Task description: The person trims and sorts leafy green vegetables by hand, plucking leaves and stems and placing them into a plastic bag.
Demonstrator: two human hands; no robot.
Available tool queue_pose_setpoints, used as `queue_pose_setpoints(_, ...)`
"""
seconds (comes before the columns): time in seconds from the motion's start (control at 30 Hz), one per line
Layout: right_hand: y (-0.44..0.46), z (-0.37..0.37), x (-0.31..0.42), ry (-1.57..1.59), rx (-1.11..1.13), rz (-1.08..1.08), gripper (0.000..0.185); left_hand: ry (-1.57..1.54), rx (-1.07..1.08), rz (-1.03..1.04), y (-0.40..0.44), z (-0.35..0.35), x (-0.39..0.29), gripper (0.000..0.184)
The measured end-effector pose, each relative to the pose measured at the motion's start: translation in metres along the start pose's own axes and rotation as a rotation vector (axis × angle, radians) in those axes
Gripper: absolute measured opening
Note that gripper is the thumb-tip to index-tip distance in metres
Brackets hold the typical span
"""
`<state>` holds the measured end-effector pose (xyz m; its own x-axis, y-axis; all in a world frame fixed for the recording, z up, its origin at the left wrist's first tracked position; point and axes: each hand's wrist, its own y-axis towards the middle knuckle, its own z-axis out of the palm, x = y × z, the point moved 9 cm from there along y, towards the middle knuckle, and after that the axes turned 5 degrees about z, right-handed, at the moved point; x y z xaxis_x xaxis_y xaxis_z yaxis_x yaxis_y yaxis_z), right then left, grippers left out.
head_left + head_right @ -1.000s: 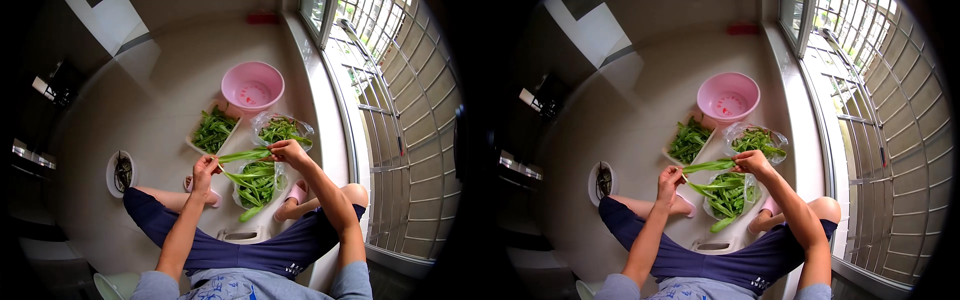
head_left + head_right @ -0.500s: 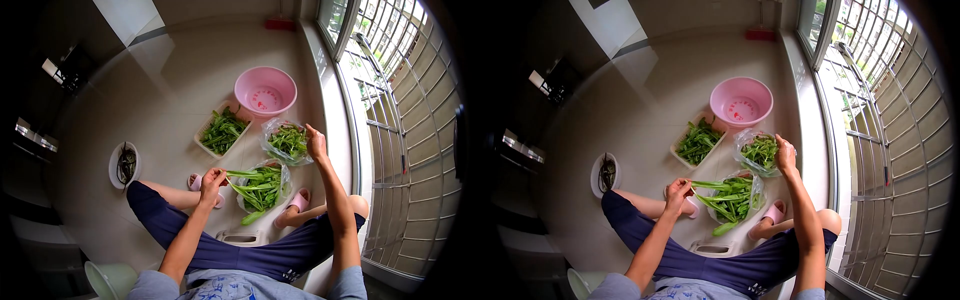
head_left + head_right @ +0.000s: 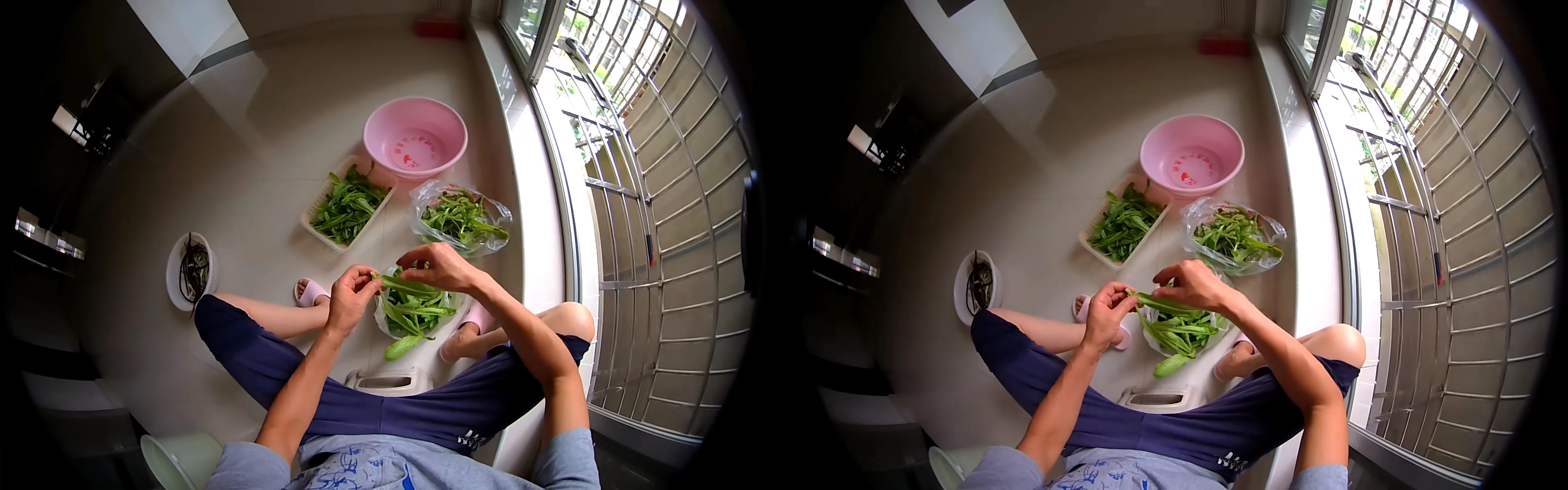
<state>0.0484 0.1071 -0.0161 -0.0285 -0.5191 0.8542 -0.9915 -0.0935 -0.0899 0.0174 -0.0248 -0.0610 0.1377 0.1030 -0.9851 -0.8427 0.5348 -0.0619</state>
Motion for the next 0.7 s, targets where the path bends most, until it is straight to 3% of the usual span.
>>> queue_pose_setpoints(0.2,0.001,0.020,0.009,0.039,0.145,-0.053,0.025,0.097,0.098,0.010,-0.001,0.018,-0.007,0.010)
queue_pose_setpoints(0.53,0.002,0.024,0.004,0.127,0.068,0.003,0.019,0.108,0.059,-0.060,-0.004,0.015,-0.016,0.016)
queue_pose_setpoints(0.6,0.002,0.031,-0.011,0.472,0.173,0.209,0.016,0.080,0.062,-0.021,-0.002,0.016,-0.021,0.014)
queue_pose_setpoints(0.7,0.000,0.038,-0.014,0.695,0.204,0.263,0.011,0.058,0.119,0.001,0.001,0.019,-0.023,0.014)
